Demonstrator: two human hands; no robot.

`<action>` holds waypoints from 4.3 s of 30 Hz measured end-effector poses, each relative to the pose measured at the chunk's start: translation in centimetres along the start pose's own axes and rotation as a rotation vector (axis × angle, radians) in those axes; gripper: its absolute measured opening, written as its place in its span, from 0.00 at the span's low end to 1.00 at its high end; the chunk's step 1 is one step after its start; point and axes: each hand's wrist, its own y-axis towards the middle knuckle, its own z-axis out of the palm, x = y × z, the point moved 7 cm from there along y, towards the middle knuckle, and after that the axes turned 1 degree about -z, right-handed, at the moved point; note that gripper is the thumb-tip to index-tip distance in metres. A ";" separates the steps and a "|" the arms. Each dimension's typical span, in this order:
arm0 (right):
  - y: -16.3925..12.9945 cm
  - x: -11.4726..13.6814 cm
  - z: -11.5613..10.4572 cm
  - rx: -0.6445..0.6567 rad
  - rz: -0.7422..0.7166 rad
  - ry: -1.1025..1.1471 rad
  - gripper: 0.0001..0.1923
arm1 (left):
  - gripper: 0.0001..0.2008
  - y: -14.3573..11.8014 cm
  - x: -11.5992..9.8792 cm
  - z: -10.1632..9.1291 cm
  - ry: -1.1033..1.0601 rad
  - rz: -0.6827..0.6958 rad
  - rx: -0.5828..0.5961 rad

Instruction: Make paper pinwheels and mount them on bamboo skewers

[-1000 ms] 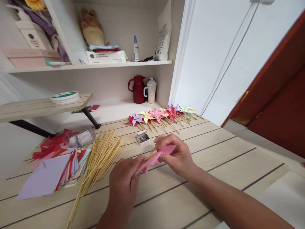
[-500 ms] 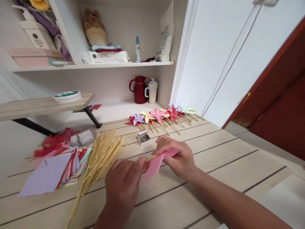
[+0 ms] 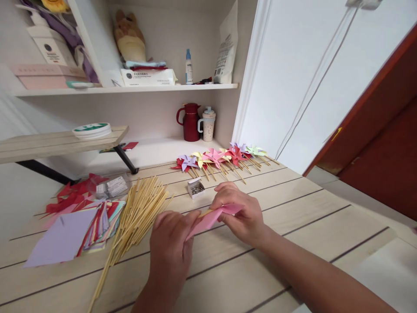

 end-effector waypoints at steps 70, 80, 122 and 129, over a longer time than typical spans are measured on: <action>0.5 0.4 -1.5 -0.051 -0.172 -0.072 0.06 | 0.14 -0.1 -0.4 -1.1 0.402 0.147 -0.105; 0.8 0.6 -1.5 -0.053 -0.158 -0.086 0.05 | 0.14 -0.3 -0.2 -0.6 0.385 0.110 -0.077; 0.5 -0.4 -1.2 -0.060 -0.079 -0.069 0.10 | 0.12 -0.3 -1.5 -0.9 0.347 0.127 -0.080; 0.3 -0.8 -1.3 -0.055 -0.072 -0.060 0.13 | 0.14 -0.2 -1.3 -0.8 0.317 0.113 -0.094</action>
